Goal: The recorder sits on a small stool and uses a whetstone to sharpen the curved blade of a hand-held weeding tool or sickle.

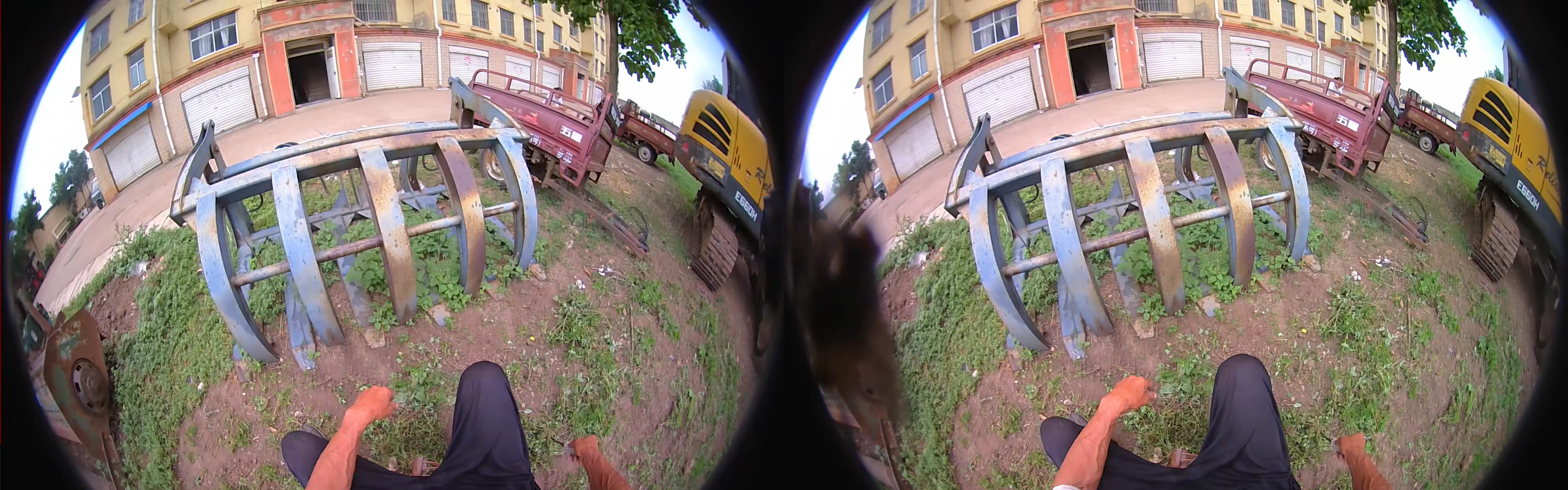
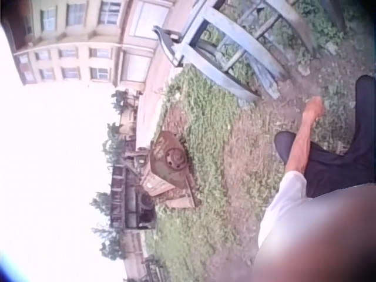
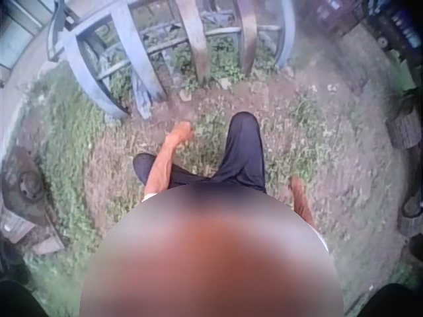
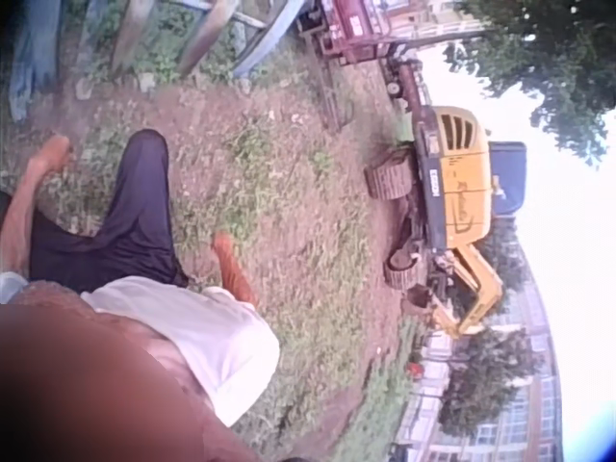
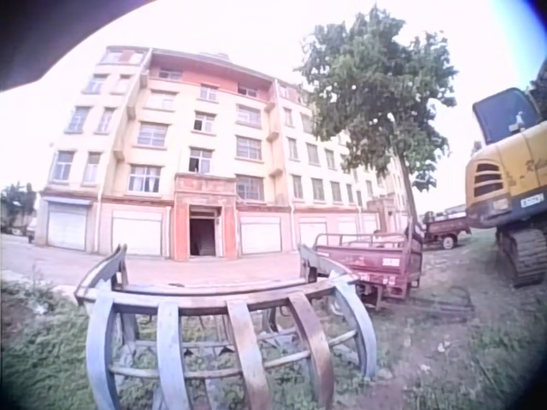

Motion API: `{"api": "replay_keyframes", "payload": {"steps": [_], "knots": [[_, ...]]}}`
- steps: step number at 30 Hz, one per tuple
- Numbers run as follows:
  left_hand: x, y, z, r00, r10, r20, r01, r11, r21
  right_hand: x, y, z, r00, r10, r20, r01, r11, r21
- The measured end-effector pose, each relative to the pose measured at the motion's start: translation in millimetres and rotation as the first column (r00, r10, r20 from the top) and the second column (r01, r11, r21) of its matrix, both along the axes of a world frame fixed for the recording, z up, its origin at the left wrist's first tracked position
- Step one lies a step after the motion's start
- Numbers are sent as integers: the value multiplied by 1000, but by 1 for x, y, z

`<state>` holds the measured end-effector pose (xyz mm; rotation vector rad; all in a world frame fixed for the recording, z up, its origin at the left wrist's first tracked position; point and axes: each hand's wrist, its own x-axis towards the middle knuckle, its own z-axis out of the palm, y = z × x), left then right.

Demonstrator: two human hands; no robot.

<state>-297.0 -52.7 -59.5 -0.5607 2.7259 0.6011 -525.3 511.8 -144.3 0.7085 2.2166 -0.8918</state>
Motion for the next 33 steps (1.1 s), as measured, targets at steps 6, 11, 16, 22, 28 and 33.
{"api": "replay_keyframes", "payload": {"steps": [6, 11, 16, 22, 28, 33], "knots": [[2, -6, -8, 995, 33, -95, -31, 999, 24, -2, 1, -8, 995, -73, -61, 73, 997, 1], [2, -5, -7, 995, 22, -100, -21, 1000, 13, -11, 13, -25, 998, -37, -48, 37, 999, -19], [-1, -3, -2, 998, 5, -56, -5, 1000, -5, -20, 15, -30, 993, -115, 14, 116, 993, -7], [2, -6, -10, 998, 18, -63, -18, 1000, -5, -22, 5, -17, 993, -104, 52, 101, 993, 54], [-1, -4, -6, 997, 23, -78, -21, 1000, 16, -23, 14, -19, 998, -59, 34, 59, 998, 12], [2, -5, -6, 996, 9, -87, -10, 1000, -5, -23, 11, -18, 992, -119, 31, 120, 993, -20]]}}
